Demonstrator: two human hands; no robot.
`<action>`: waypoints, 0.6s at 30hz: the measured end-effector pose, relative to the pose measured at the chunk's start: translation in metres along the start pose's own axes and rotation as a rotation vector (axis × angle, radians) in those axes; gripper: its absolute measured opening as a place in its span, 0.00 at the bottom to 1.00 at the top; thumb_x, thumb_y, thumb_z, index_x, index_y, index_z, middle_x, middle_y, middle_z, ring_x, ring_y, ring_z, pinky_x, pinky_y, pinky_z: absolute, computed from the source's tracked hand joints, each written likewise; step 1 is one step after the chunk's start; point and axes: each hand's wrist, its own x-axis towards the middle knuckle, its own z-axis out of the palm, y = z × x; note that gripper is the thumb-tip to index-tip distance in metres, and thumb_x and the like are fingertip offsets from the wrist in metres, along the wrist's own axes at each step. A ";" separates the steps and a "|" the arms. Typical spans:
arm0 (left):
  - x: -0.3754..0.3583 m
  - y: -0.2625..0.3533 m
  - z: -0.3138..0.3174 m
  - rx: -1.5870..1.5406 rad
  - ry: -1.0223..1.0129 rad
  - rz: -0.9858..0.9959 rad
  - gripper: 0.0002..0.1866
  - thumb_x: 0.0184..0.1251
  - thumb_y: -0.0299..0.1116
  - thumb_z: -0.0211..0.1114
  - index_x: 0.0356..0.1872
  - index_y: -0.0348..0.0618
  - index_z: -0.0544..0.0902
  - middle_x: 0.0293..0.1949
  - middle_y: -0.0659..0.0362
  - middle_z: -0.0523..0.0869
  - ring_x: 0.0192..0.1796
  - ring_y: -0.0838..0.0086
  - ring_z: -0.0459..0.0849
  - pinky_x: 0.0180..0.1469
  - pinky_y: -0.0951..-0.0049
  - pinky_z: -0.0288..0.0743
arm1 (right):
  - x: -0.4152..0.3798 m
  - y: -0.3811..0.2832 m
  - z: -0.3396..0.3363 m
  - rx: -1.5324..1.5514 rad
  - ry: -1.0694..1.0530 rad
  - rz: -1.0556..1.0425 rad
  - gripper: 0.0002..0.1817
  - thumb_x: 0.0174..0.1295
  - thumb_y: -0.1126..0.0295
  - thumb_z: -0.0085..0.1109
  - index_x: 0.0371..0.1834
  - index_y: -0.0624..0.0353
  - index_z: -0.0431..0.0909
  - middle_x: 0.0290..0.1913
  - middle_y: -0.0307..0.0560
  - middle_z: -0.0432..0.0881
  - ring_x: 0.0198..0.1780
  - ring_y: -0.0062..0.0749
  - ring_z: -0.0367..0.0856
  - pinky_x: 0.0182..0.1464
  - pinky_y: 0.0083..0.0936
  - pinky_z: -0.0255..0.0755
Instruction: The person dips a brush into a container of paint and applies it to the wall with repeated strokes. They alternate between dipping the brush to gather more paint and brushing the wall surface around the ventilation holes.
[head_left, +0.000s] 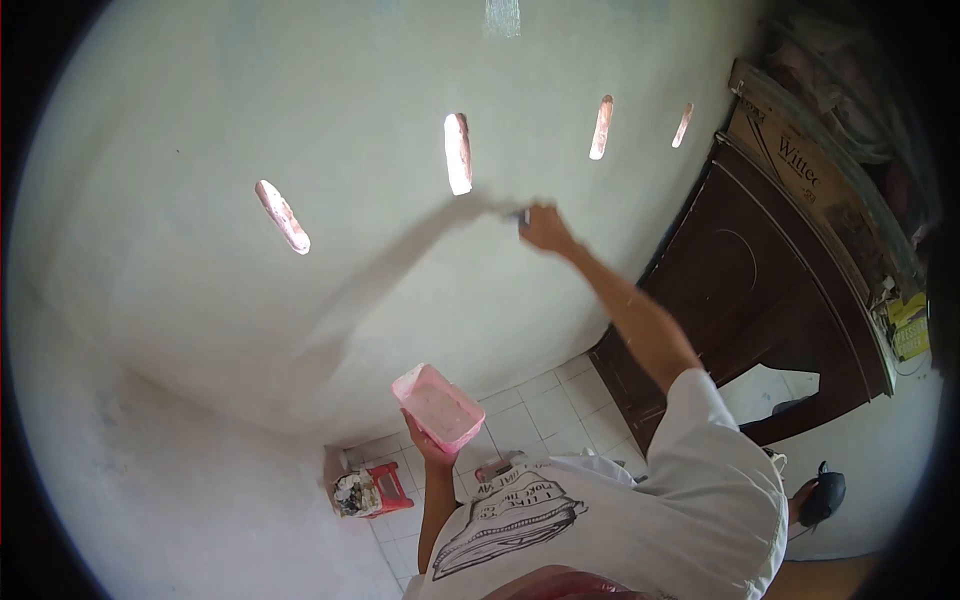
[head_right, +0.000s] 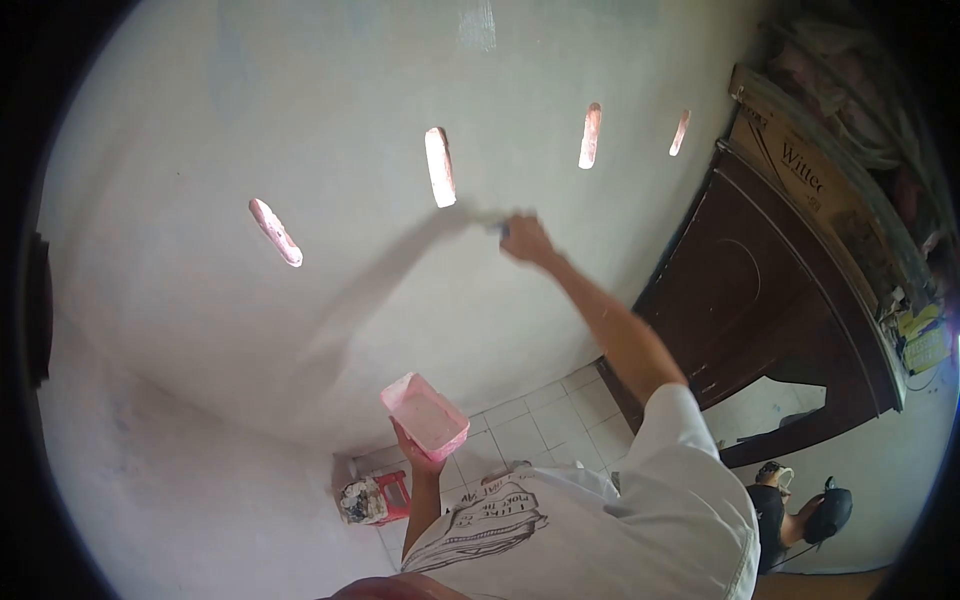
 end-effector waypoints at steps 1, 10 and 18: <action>0.003 0.000 -0.002 -0.005 0.002 -0.004 0.35 0.78 0.65 0.42 0.73 0.52 0.66 0.65 0.58 0.77 0.66 0.62 0.77 0.67 0.53 0.74 | 0.033 -0.012 -0.048 -0.070 0.071 -0.063 0.19 0.57 0.60 0.64 0.47 0.62 0.83 0.47 0.62 0.81 0.51 0.63 0.79 0.60 0.50 0.71; 0.028 -0.012 -0.004 -0.037 0.027 -0.119 0.36 0.77 0.66 0.43 0.73 0.50 0.65 0.66 0.55 0.76 0.65 0.59 0.78 0.67 0.52 0.74 | 0.116 -0.159 -0.320 0.073 0.798 -0.356 0.16 0.60 0.72 0.62 0.49 0.68 0.85 0.36 0.71 0.86 0.34 0.53 0.89 0.34 0.41 0.82; 0.014 -0.010 0.005 -0.029 0.006 -0.074 0.36 0.77 0.65 0.43 0.73 0.48 0.66 0.65 0.54 0.77 0.65 0.59 0.79 0.67 0.51 0.74 | -0.024 -0.056 0.012 0.085 0.320 -0.092 0.25 0.62 0.75 0.56 0.65 0.60 0.74 0.36 0.64 0.82 0.36 0.60 0.83 0.40 0.51 0.79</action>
